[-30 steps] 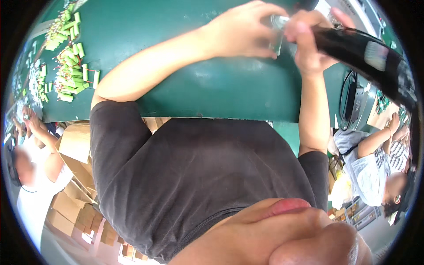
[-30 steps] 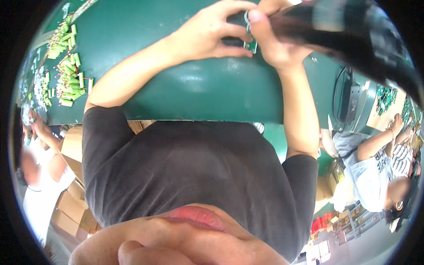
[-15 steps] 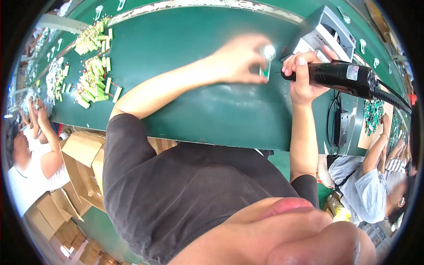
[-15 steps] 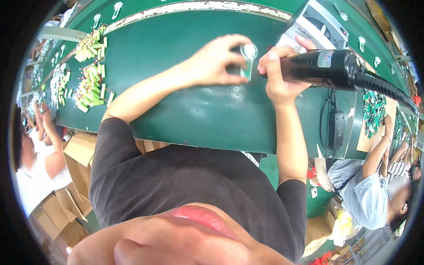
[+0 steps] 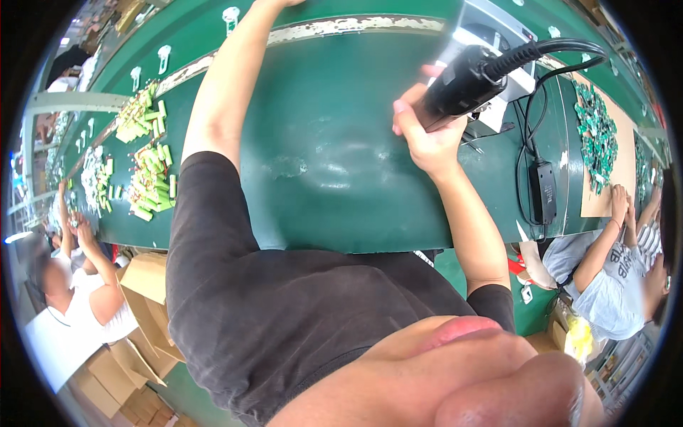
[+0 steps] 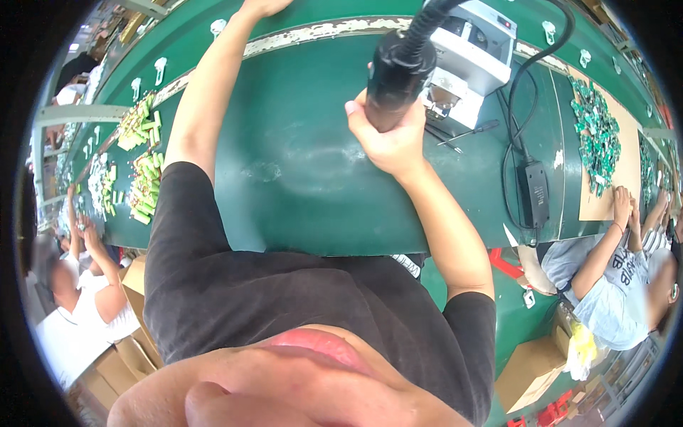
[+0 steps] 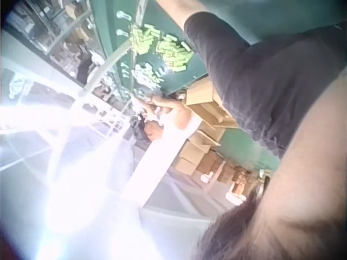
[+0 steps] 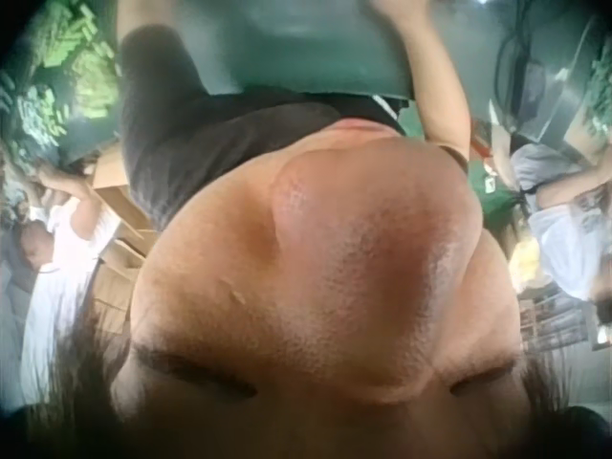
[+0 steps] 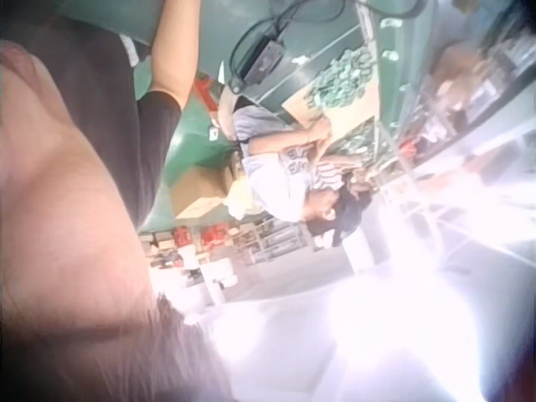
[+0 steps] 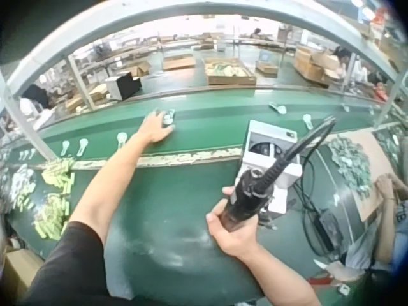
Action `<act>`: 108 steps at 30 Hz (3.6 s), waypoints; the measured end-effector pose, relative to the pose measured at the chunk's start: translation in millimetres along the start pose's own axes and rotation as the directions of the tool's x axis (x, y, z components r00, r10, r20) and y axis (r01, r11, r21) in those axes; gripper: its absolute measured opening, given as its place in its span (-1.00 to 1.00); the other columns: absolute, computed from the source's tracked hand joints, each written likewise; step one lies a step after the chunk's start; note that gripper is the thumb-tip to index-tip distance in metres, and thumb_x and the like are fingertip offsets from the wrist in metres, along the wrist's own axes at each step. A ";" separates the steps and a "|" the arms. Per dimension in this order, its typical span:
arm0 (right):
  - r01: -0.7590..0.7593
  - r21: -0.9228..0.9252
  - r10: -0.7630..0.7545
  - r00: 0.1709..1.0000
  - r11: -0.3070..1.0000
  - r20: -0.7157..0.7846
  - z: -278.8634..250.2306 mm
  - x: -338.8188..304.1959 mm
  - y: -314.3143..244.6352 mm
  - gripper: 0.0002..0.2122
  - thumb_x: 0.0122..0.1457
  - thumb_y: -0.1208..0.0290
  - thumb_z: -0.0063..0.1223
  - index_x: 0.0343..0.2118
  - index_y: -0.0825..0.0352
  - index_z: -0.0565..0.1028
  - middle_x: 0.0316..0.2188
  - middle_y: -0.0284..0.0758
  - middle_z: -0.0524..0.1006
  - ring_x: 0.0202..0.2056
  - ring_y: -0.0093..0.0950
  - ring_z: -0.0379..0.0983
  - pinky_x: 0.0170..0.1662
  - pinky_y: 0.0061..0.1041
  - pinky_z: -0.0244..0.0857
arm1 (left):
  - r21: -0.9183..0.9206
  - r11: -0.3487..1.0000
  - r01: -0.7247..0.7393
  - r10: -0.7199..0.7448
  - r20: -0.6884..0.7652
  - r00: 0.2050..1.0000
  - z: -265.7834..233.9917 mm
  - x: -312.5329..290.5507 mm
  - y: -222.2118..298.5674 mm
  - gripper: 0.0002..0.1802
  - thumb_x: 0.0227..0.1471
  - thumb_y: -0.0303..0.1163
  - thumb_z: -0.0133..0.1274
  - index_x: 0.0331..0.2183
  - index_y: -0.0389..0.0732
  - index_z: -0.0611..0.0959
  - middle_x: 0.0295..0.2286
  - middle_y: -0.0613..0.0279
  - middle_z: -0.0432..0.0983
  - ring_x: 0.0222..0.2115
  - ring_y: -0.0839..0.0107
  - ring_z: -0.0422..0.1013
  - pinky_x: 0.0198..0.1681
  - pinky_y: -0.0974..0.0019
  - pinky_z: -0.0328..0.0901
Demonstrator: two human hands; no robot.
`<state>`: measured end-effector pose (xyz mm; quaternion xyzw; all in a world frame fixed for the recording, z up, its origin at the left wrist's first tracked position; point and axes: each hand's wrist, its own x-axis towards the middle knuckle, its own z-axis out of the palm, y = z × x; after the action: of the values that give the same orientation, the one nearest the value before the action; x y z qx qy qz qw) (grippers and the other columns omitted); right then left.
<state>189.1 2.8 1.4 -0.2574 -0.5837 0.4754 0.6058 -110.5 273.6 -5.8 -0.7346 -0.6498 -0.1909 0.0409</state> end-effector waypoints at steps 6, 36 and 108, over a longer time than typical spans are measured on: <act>0.042 0.013 -0.043 0.993 0.999 0.112 7.0 -0.8 -0.2 -0.43 0.14 0.80 0.08 0.19 0.39 0.17 -0.53 -0.31 0.51 -0.60 -0.58 0.42 -0.51 -0.60 0.32 | 0.126 0.977 0.172 -0.176 0.017 0.984 3.1 20.5 -9.1 -0.46 0.13 -0.16 0.09 0.12 -0.11 0.48 -0.09 -0.27 0.54 -0.06 -0.17 0.49 0.08 -0.09 0.38; 0.202 0.105 -0.202 0.979 0.974 -0.016 -12.6 27.4 -37.1 -0.41 0.23 0.65 0.01 0.30 0.34 0.08 -0.63 -0.33 0.35 -0.73 -0.54 0.26 -0.62 -0.52 0.25 | -0.624 0.524 -0.580 0.697 -0.077 0.713 -59.4 -254.3 154.0 -0.63 -0.07 -0.28 0.33 -0.28 -0.32 0.61 0.19 -0.35 0.25 0.18 -0.23 0.28 0.21 0.00 0.29; 0.009 -0.206 -0.013 1.000 0.978 -0.017 -6.4 -2.3 8.5 -0.79 0.09 0.57 0.31 -0.23 0.39 0.51 -0.46 -0.45 0.53 -0.42 -0.64 0.46 -0.27 -0.55 0.37 | -0.646 0.755 -0.111 -0.033 -0.206 0.978 -14.0 -95.5 21.6 -0.89 0.15 -0.48 0.09 -0.27 -0.27 0.64 -0.52 0.28 0.52 -0.52 0.58 0.43 -0.39 0.39 0.37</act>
<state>193.2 5.9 -8.2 -0.3198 -0.6259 0.4065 0.5837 -100.7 176.2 -20.7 -0.6924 -0.5187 -0.4792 -0.1479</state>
